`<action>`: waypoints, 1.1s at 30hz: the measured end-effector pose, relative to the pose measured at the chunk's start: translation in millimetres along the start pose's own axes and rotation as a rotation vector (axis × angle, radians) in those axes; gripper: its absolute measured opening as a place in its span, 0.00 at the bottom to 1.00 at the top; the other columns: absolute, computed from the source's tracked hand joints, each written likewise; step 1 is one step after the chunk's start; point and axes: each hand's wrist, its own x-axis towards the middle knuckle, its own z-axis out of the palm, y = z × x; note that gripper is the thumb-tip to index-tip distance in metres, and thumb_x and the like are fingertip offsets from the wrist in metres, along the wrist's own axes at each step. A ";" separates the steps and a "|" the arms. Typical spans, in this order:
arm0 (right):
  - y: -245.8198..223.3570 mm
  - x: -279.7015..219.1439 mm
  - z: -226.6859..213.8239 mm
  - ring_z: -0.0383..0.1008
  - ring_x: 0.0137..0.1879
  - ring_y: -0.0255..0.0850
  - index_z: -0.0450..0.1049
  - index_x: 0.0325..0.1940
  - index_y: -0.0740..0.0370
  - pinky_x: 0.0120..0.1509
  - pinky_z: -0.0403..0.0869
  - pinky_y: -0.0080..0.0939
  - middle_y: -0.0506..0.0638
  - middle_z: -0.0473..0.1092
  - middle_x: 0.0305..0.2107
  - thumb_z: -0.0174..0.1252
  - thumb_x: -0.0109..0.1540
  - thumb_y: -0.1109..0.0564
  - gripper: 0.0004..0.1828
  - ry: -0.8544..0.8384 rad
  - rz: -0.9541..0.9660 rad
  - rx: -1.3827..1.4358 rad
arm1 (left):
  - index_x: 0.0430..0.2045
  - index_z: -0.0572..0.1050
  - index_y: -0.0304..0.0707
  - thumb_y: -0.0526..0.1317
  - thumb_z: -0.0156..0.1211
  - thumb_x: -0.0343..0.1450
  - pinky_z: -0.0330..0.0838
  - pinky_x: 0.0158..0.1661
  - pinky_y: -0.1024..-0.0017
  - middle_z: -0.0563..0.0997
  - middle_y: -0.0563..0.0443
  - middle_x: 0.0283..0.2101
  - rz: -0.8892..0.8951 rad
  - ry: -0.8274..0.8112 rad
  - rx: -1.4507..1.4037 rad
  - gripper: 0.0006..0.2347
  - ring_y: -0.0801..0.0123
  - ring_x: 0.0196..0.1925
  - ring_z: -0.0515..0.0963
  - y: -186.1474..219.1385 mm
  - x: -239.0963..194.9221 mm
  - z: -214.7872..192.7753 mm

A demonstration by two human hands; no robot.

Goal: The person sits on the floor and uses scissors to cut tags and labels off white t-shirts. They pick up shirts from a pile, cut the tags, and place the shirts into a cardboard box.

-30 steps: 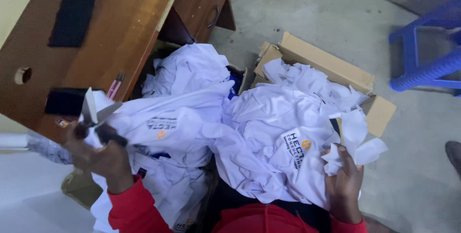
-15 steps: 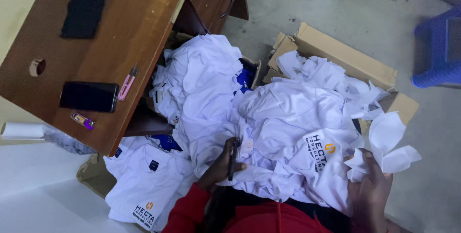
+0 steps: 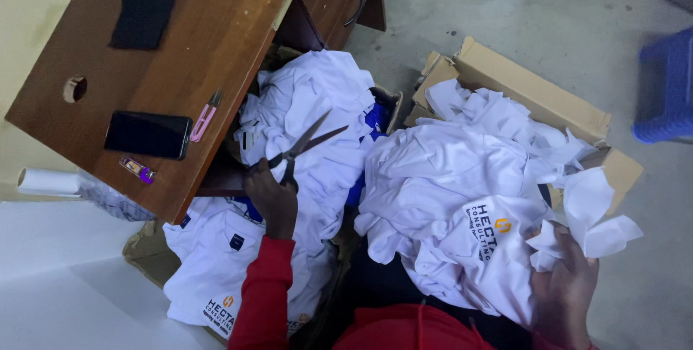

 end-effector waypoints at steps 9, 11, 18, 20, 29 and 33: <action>-17.5 39.2 -9.3 0.76 0.39 0.33 0.78 0.54 0.59 0.45 0.80 0.35 0.46 0.74 0.34 0.55 0.71 0.53 0.12 0.087 0.063 0.148 | 0.60 0.68 0.30 0.54 0.70 0.55 0.60 0.58 0.47 0.77 0.39 0.52 0.085 -0.310 0.196 0.39 0.45 0.55 0.75 28.3 -1.1 91.2; -19.8 67.0 -20.5 0.58 0.31 0.17 0.78 0.50 0.56 0.27 0.51 0.21 0.36 0.69 0.33 0.51 0.62 0.63 0.15 -0.001 -0.038 -0.030 | 0.60 0.68 0.27 0.54 0.77 0.54 0.71 0.51 0.46 0.81 0.34 0.48 0.033 -0.207 -0.030 0.42 0.36 0.49 0.80 20.6 6.0 106.7; 86.1 325.8 -36.1 0.72 0.40 0.48 0.75 0.46 0.62 0.47 0.73 0.57 0.60 0.73 0.35 0.59 0.68 0.54 0.09 -0.037 0.336 -0.010 | 0.64 0.61 0.30 0.36 0.79 0.65 0.61 0.67 0.46 0.72 0.27 0.59 -0.450 -0.105 -0.500 0.35 0.32 0.65 0.72 62.0 27.7 85.9; 129.9 387.5 -26.4 0.79 0.55 0.55 0.65 0.61 0.62 0.64 0.80 0.60 0.63 0.73 0.51 0.54 0.64 0.66 0.20 -0.189 0.747 0.483 | 0.60 0.67 0.36 0.33 0.73 0.69 0.74 0.55 0.66 0.82 0.41 0.48 -0.506 -0.222 -0.594 0.26 0.61 0.50 0.81 94.9 30.5 71.9; 139.7 463.5 -5.9 0.59 0.22 0.48 0.70 0.55 0.67 0.30 0.58 0.46 0.58 0.57 0.18 0.40 0.53 0.05 0.63 -0.005 0.608 -0.599 | 0.60 0.70 0.33 0.32 0.76 0.63 0.76 0.53 0.70 0.86 0.43 0.44 -0.675 -0.478 -0.591 0.30 0.66 0.46 0.83 166.4 49.7 63.5; 132.9 433.9 -23.4 0.44 0.82 0.69 0.47 0.74 0.91 0.85 0.43 0.53 0.85 0.46 0.73 0.44 0.58 0.10 0.77 0.134 0.211 -0.932 | 0.45 0.74 0.35 0.31 0.73 0.63 0.69 0.22 0.71 0.86 0.46 0.32 -0.696 -0.689 -0.768 0.18 0.68 0.20 0.74 186.1 44.7 46.5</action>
